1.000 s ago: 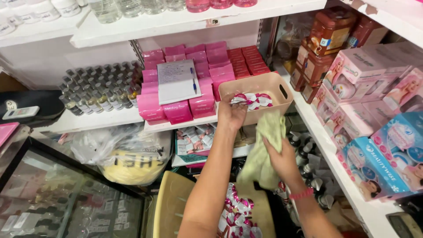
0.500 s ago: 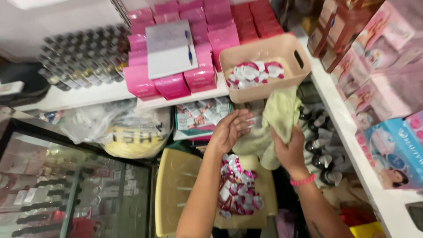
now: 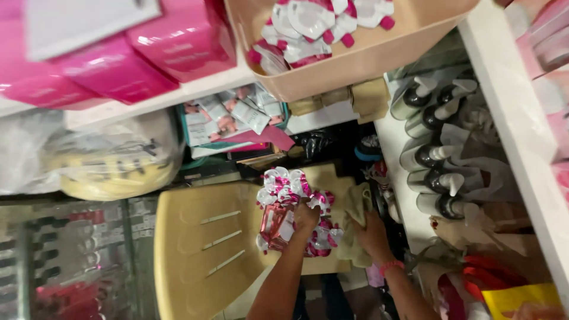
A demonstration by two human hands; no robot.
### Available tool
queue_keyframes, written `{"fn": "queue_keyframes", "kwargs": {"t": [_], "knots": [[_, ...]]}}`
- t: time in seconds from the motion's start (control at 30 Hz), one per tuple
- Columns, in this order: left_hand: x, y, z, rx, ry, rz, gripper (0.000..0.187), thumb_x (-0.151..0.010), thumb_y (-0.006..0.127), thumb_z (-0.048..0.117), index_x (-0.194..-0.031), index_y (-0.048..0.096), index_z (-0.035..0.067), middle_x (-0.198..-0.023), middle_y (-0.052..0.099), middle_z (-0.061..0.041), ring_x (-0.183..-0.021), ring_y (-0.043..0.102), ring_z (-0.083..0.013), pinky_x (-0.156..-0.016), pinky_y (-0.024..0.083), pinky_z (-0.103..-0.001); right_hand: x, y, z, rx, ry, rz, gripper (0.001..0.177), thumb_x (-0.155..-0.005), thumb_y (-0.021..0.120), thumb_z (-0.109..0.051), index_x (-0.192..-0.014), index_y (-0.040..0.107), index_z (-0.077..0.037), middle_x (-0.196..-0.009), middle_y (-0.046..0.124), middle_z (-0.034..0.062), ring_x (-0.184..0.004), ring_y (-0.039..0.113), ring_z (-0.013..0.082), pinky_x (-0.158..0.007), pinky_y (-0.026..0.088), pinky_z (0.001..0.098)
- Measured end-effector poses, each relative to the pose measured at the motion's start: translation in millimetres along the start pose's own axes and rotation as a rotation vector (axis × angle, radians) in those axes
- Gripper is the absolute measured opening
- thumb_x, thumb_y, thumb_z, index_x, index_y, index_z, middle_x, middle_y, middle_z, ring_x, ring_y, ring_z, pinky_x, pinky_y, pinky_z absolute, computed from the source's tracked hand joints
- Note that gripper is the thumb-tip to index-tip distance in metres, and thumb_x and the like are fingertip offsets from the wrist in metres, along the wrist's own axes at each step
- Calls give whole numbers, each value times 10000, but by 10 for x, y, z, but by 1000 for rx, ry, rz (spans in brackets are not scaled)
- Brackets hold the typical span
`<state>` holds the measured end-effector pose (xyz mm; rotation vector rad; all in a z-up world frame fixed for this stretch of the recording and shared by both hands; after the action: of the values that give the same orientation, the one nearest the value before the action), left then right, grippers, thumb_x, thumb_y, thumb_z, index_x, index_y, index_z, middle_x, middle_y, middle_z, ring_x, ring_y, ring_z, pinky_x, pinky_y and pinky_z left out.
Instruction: The person writes on a notepad with a pen, then picks up a green cloth and wipes small pink and white packaged items on a yellow chair. The person places the cleaned items into a beige plastic tray on a shelf.
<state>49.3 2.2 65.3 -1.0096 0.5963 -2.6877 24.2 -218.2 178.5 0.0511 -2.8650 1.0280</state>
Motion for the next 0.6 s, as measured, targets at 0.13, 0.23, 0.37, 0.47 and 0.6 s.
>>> {"fn": "queue_keyframes", "kwargs": {"t": [0.13, 0.23, 0.37, 0.47, 0.6], "knots": [[-38, 365, -127, -266, 105, 142, 696, -741, 840, 277, -1347, 557, 83, -1348, 551, -267, -1276, 513, -449, -1068, 456, -501, 27, 168, 100, -55, -22, -21, 380, -889, 709, -249, -1212, 682, -52, -1139, 701, 187, -1042, 673, 413, -859, 545, 461], [78, 494, 5, -293, 92, 88, 862, -779, 820, 275, -1522, 401, 147, -1494, 391, -288, -1318, 419, -513, -1071, 427, -558, 129, 352, 453, 26, 39, -41, 379, -882, 721, -252, -1203, 689, -53, -1164, 688, 196, -1056, 658, 426, -873, 537, 472], [13, 637, 184, -459, 153, 25, 981, -804, 823, 328, -1608, 268, 244, -1538, 268, -279, -1336, 364, -515, -1068, 431, -544, 180, 509, 749, 100, 98, -80, 371, -835, 726, -247, -1163, 717, -75, -1166, 695, 178, -1068, 665, 402, -901, 527, 469], [-45, 735, 127, -592, 116, 35, 898, -786, 827, 325, -1535, 333, 283, -1610, 247, -160, -1370, 362, -445, -1088, 409, -540, 217, 549, 825, 16, 114, -103, 381, -863, 701, -231, -1198, 695, -50, -1226, 669, 194, -1092, 644, 409, -913, 519, 468], [-236, 904, -241, -719, 243, 150, 704, -890, 723, 251, -1527, 426, 287, -1624, 311, -152, -1314, 426, -439, -1060, 443, -535, 214, 531, 759, -48, 113, -132, 402, -878, 711, -245, -1231, 687, -54, -1259, 661, 190, -1134, 647, 402, -937, 521, 459]]}}
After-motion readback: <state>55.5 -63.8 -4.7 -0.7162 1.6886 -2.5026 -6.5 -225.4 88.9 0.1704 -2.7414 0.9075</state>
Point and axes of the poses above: each hand's wrist, its own x-axis away from the middle knuckle, its own y-axis out of the palm, z = x × y, the point moved 2 cm from there along -x, towards the middle knuckle
